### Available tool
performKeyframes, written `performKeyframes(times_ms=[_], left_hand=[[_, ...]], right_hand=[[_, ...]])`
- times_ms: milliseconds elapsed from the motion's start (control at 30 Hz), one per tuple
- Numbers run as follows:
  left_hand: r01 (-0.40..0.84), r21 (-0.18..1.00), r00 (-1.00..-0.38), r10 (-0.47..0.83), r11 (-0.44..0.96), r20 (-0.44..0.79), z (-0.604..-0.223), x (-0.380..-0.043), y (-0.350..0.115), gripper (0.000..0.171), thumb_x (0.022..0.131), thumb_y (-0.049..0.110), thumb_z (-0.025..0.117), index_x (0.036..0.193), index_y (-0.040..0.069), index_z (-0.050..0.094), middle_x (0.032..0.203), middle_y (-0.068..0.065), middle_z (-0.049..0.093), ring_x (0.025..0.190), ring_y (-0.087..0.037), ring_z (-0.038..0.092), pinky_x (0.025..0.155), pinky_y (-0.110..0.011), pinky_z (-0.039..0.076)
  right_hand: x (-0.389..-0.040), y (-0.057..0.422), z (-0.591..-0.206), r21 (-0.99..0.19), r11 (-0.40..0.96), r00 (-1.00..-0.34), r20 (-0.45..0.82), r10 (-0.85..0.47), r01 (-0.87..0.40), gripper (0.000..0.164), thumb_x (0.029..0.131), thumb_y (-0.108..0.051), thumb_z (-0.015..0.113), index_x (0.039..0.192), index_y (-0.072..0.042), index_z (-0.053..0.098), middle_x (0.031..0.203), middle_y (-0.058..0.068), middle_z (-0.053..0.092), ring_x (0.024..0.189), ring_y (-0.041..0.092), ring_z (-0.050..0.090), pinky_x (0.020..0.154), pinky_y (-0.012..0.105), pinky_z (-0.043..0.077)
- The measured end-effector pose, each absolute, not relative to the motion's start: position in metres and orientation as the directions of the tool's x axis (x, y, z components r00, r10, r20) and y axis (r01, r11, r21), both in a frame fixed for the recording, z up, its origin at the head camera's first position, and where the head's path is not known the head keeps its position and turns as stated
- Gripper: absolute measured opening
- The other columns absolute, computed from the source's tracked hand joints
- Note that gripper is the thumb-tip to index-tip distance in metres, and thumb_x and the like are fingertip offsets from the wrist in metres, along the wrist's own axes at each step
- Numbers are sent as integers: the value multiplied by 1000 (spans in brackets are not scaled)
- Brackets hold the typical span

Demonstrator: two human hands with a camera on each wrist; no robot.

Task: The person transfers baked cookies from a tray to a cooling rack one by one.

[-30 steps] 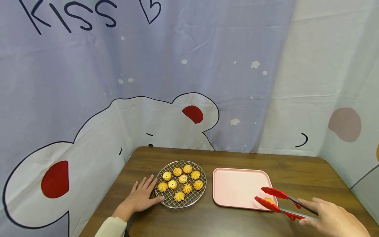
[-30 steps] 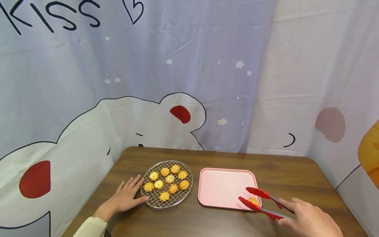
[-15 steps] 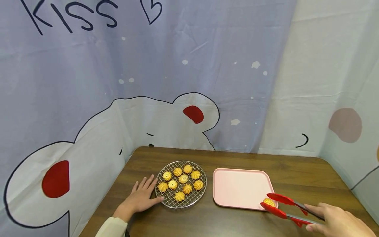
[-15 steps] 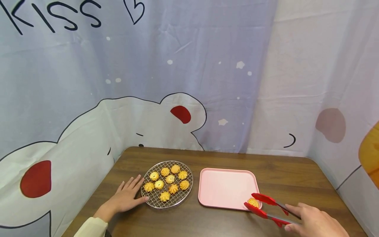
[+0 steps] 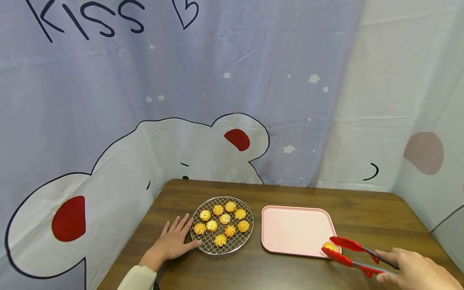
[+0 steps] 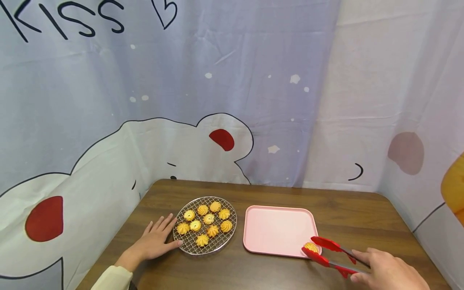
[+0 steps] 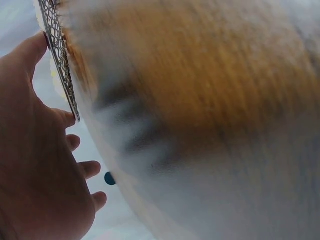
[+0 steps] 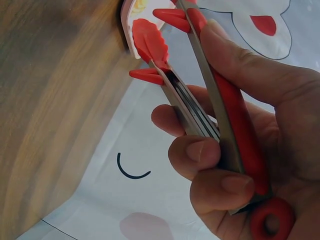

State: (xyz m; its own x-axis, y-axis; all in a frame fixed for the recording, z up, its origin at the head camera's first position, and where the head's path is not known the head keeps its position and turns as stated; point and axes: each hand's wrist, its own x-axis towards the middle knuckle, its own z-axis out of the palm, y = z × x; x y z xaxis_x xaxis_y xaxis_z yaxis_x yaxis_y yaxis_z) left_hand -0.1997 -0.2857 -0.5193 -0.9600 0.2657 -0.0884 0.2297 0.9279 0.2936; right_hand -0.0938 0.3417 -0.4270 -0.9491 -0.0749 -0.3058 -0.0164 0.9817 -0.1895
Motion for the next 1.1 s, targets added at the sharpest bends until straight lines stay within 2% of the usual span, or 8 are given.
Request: performKeyframes(times_ms=[133, 367, 700, 867, 1100], left_hand=[[230, 290, -960, 266, 929, -90, -517, -198, -284, 93, 94, 70, 52, 160, 8, 30, 168, -16, 20, 152, -48, 16, 117, -71, 5], [239, 289, -959, 271, 927, -77, -524, -201, -288, 94, 93, 71, 53, 160, 8, 32, 167, -17, 21, 151, -49, 18, 117, -72, 6], [238, 293, -956, 277, 926, -99, -518, -200, -286, 93, 94, 69, 52, 160, 6, 31, 167, -18, 20, 151, -50, 17, 117, -72, 5], [237, 289, -956, 276, 927, -102, -516, -200, -285, 94, 93, 70, 53, 160, 7, 31, 167, -17, 20, 151, -50, 18, 117, -72, 6], [230, 278, -957, 269, 933, -111, -514, -199, -285, 96, 93, 72, 52, 160, 8, 30, 168, -16, 20, 151, -48, 17, 118, -71, 6]], right_hand=[[-95, 343, -425, -190, 982, -947, -316, -53, 8, 87, 74, -66, 76, 136, -6, 64, 95, -5, 61, 81, 18, 57, 65, 45, 50], [-97, 337, -415, -186, 982, -952, -304, -38, 20, 84, 70, -67, 78, 133, -11, 68, 108, 5, 68, 92, 28, 66, 66, 52, 53], [-108, 328, -417, -195, 981, -957, -286, -54, 3, 84, 69, -67, 79, 131, -11, 70, 104, 1, 69, 86, 18, 62, 62, 46, 51], [-112, 328, -422, -194, 981, -965, -254, -71, -21, 81, 69, -67, 79, 130, -14, 71, 105, 0, 69, 91, 21, 64, 64, 49, 52], [-113, 331, -426, -201, 979, -967, -247, -64, -13, 83, 69, -68, 79, 130, -12, 71, 113, 10, 69, 100, 33, 65, 67, 55, 53]])
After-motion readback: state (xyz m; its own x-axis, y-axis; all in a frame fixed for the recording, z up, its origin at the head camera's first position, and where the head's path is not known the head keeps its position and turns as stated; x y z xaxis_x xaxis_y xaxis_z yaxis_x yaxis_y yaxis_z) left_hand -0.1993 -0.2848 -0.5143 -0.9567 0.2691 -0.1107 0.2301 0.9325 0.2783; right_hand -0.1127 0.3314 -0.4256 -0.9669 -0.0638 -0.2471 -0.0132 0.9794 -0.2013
